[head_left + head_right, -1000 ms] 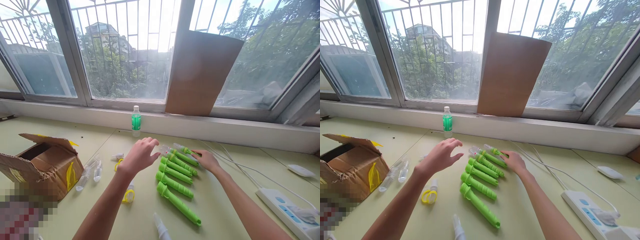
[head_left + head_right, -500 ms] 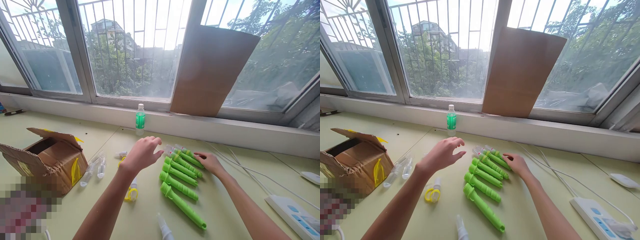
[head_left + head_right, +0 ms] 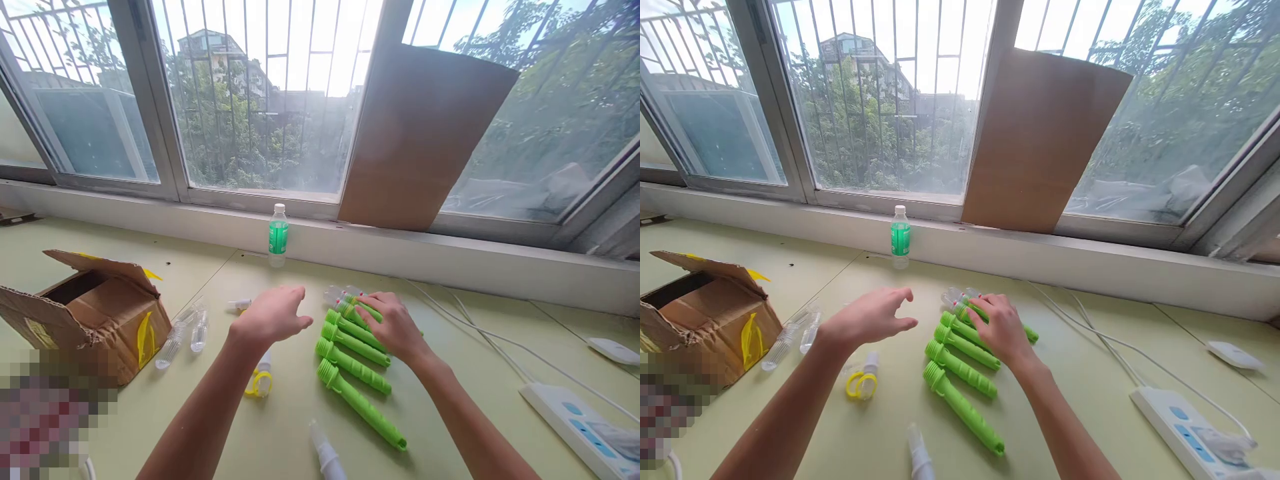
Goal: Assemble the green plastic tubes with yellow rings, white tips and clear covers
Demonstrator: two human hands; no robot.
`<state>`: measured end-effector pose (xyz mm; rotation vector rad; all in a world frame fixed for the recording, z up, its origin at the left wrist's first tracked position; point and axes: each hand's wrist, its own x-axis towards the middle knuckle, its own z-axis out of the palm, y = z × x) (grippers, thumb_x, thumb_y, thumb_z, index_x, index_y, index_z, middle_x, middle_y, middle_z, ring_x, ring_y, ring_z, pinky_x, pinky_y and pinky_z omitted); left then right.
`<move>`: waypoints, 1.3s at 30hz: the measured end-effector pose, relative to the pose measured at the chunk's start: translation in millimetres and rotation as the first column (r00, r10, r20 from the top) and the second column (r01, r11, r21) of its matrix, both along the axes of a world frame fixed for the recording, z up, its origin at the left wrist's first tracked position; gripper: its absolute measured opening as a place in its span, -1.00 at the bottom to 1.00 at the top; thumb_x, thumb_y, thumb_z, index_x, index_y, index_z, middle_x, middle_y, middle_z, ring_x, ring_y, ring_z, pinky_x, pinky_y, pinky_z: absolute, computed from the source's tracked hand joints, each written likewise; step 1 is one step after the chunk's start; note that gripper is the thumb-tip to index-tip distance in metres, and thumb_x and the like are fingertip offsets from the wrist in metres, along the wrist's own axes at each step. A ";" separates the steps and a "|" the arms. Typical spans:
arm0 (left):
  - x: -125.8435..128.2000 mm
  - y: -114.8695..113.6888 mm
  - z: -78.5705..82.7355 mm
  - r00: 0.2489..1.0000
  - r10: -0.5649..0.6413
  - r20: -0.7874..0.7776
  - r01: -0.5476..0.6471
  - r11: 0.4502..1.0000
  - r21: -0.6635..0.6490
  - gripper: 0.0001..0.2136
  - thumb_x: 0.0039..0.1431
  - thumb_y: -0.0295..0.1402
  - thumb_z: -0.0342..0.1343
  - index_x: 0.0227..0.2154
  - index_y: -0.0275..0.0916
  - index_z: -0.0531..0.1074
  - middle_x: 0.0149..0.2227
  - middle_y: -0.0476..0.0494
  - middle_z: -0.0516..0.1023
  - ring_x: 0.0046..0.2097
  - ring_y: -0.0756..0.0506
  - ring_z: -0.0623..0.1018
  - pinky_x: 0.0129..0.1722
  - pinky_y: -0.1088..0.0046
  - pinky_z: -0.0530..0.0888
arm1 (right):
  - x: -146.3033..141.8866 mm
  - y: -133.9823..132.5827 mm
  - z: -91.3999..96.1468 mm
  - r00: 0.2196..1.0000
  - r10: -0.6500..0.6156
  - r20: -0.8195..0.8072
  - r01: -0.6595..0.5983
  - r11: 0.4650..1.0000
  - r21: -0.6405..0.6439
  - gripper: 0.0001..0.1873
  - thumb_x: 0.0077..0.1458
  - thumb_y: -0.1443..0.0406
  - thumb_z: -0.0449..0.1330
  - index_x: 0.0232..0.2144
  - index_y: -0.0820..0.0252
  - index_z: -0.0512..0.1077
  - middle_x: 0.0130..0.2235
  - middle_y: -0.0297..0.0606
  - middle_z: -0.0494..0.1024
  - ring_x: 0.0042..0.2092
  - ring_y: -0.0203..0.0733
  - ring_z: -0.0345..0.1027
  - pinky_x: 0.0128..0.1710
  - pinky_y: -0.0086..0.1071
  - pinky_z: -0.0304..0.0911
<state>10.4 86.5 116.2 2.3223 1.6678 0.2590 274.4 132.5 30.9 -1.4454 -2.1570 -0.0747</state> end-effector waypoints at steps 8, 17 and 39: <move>-1.8 -2.5 3.0 1.000 0.017 0.005 -0.017 1.000 -0.010 -0.65 0.12 -0.14 0.01 -0.08 -0.18 0.35 -0.11 -0.21 0.53 -0.10 -0.20 0.52 -0.25 0.39 0.40 | -82.1 -87.6 28.2 0.937 0.338 0.089 -0.303 0.912 -0.276 -0.74 0.21 0.21 0.07 -0.13 0.04 0.50 -0.46 -0.31 0.57 -0.41 -0.17 0.43 -0.44 -0.38 0.18; -3.1 -3.7 5.5 1.000 0.021 0.006 -0.021 1.000 -0.018 -0.64 0.13 -0.13 0.00 -0.05 -0.17 0.34 -0.08 -0.21 0.51 -0.07 -0.20 0.51 -0.23 0.39 0.41 | -83.4 -109.2 48.5 0.931 0.351 0.097 -0.311 0.905 -0.291 -0.71 0.18 0.19 0.11 -0.04 -0.05 0.43 -0.46 -0.36 0.53 -0.44 -0.20 0.40 -0.48 -0.41 0.17; -0.6 0.6 1.1 0.999 0.019 -0.031 -0.021 0.997 -0.071 -0.61 0.11 -0.12 -0.01 -0.03 -0.17 0.33 -0.10 -0.19 0.51 -0.08 -0.19 0.50 -0.22 0.38 0.40 | -16.2 -50.5 61.2 0.971 -0.160 -0.178 0.127 0.975 -0.181 -0.55 0.17 0.06 0.05 0.09 -0.02 0.32 -0.35 -0.37 0.52 -0.52 -0.29 0.29 -0.47 -0.39 0.19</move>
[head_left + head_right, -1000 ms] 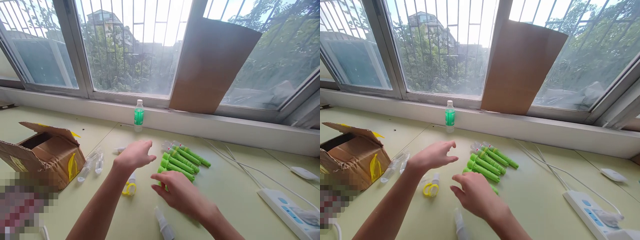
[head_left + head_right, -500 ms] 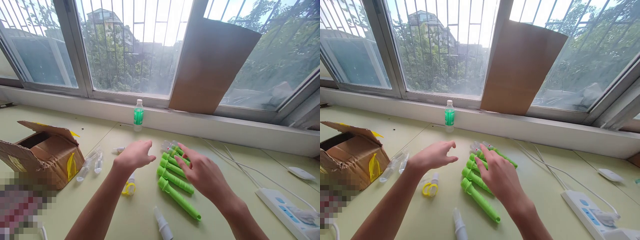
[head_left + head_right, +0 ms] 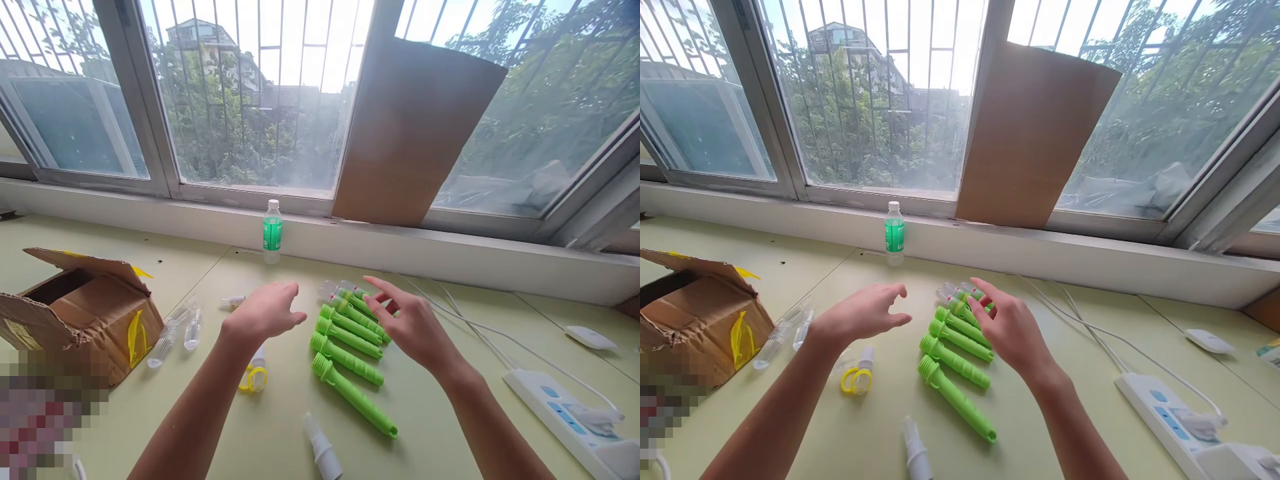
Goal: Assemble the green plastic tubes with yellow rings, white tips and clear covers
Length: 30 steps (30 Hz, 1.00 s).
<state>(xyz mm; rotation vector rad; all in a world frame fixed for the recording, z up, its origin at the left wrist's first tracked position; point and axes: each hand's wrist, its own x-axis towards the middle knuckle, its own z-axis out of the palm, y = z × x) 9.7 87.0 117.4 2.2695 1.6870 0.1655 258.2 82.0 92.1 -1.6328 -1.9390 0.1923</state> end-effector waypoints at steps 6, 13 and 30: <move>1.1 -0.9 0.3 1.000 0.005 0.002 -0.005 1.000 -0.006 -0.61 0.11 -0.12 -0.01 -0.03 -0.16 0.33 -0.11 -0.19 0.51 -0.08 -0.19 0.50 -0.23 0.38 0.40 | 5.8 22.9 -43.2 0.951 0.011 0.310 0.055 0.978 -0.203 -0.65 0.15 0.17 0.03 -0.09 0.06 0.49 -0.42 -0.28 0.58 -0.36 -0.10 0.43 -0.45 -0.37 0.14; -5.7 -0.4 2.4 1.000 0.023 0.020 -0.023 1.000 -0.016 -0.59 0.12 -0.09 -0.03 -0.02 -0.16 0.32 -0.07 -0.20 0.50 -0.03 -0.18 0.49 -0.17 0.37 0.42 | 7.9 37.8 -73.5 0.941 0.045 0.336 0.039 0.970 -0.239 -0.74 0.08 0.22 0.10 -0.24 0.09 0.55 -0.31 -0.18 0.60 -0.25 -0.02 0.44 -0.45 -0.38 0.14; -22.4 2.2 6.0 0.987 0.119 0.109 -0.116 0.993 -0.027 -0.60 0.10 -0.03 -0.02 -0.05 -0.09 0.33 -0.04 -0.15 0.48 -0.15 -0.15 0.53 -0.33 0.44 0.41 | 13.4 24.7 -18.4 0.950 0.020 -0.310 0.089 0.939 0.332 -0.51 0.03 -0.03 0.18 -0.12 0.18 0.43 -0.22 -0.18 0.49 -0.22 -0.11 0.39 -0.31 -0.34 0.31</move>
